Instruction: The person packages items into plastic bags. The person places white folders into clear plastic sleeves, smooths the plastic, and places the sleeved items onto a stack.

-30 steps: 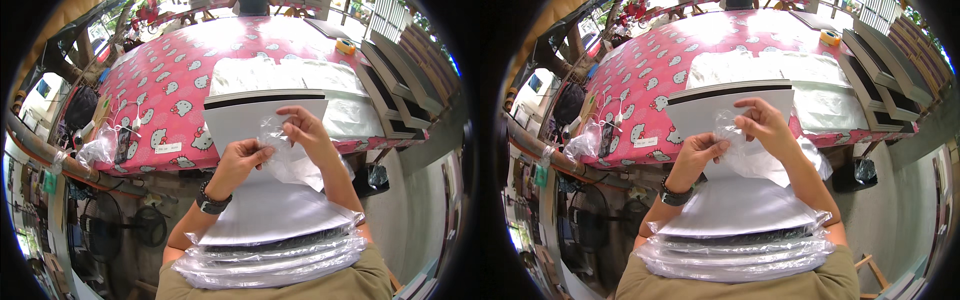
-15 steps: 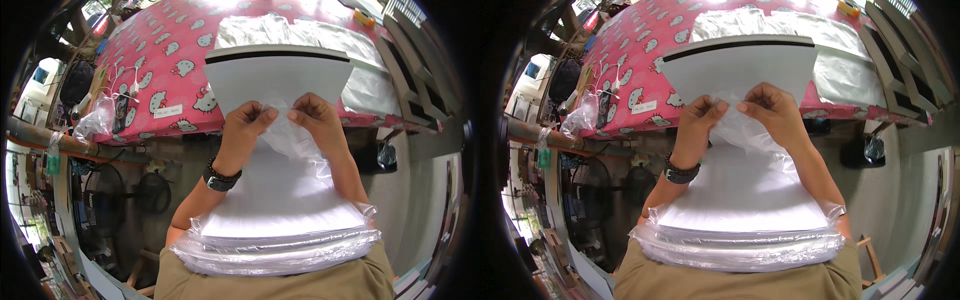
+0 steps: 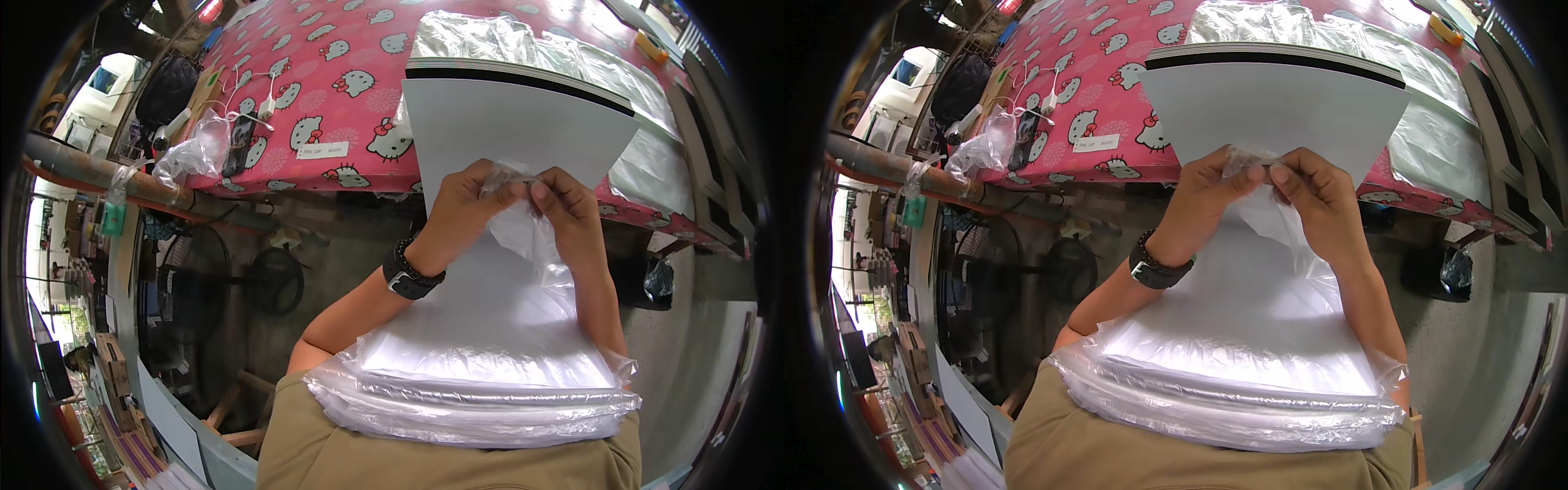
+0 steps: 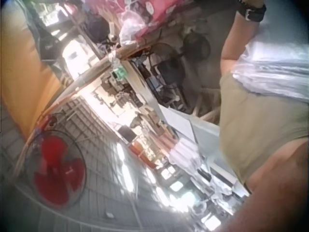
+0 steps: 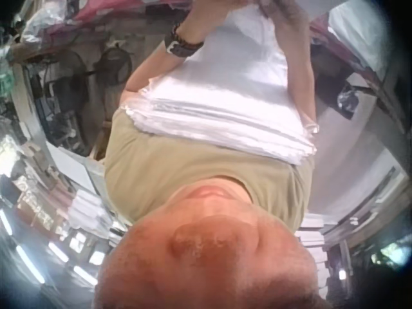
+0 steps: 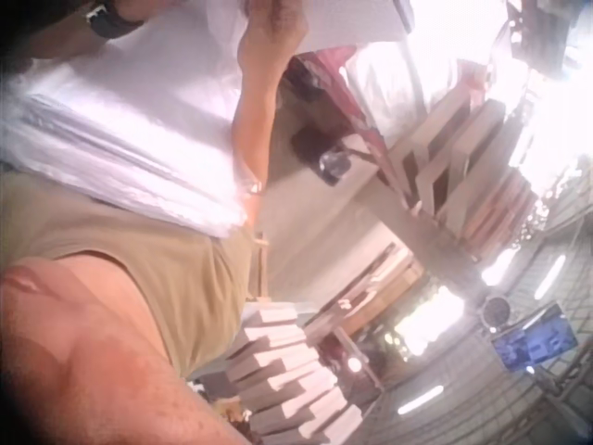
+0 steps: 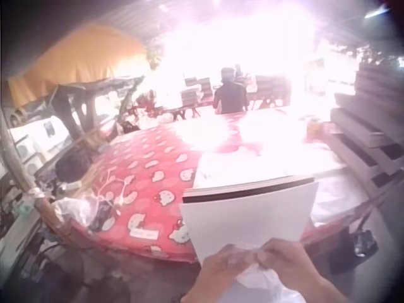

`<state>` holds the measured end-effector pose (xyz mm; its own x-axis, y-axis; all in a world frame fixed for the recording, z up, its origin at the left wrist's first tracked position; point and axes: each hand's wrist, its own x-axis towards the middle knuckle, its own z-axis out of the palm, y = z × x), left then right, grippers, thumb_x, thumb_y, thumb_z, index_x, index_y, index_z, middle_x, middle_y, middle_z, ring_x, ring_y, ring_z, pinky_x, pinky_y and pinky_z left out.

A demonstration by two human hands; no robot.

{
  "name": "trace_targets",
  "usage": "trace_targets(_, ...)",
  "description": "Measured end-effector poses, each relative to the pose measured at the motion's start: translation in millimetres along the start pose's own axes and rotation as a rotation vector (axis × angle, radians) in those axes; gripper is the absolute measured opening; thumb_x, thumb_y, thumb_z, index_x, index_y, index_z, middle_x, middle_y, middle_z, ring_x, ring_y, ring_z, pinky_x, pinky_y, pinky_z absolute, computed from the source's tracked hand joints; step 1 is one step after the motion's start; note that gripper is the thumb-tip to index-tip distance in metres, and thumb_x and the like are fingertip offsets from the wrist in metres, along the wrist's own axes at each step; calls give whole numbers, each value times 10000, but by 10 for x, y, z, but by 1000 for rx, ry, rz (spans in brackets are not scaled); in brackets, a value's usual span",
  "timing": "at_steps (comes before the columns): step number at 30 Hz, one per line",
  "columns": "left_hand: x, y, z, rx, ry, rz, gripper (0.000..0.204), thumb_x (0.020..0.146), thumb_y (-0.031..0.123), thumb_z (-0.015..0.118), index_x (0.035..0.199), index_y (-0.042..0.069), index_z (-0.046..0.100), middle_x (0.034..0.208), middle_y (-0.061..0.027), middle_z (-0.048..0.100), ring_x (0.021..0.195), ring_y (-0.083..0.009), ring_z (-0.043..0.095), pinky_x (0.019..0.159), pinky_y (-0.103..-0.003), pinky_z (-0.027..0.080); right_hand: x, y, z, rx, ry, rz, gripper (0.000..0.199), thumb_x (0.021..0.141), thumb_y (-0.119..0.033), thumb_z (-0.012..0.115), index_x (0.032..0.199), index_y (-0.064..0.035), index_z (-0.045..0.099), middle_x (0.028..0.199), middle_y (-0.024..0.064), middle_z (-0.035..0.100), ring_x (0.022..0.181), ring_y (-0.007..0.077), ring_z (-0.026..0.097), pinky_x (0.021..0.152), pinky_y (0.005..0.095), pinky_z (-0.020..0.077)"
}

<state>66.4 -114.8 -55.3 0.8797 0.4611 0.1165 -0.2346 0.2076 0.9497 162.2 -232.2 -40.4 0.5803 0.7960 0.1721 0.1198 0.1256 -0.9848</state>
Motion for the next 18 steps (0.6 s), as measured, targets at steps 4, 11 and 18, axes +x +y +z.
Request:
trace_targets(4,-2,-17,-105,-305,-91,-140,233,812,247,579,832,17,546,742,4,548,705,-60,480,641,-206,375,-17,15,-34,-128,-43,70,196,872,-157,482,782,10,532,645,-10,492,601,59,427,559,189,363)
trace_targets(11,-11,50,-164,-573,-283,-147,288,822,265,539,986,36,478,801,-23,551,729,-92,509,630,-225,397,27,37,-102,-30,6,-6,197,861,-186,503,803,-1,538,698,17,513,649,81,448,635,214,381)
trace_targets(18,-13,72,-664,-33,-218,-270,255,798,216,588,939,30,486,765,13,516,690,-34,466,567,-185,350,-120,51,-527,1077,-69,-169,226,890,-238,416,977,-48,502,856,68,563,705,146,543,643,287,456)
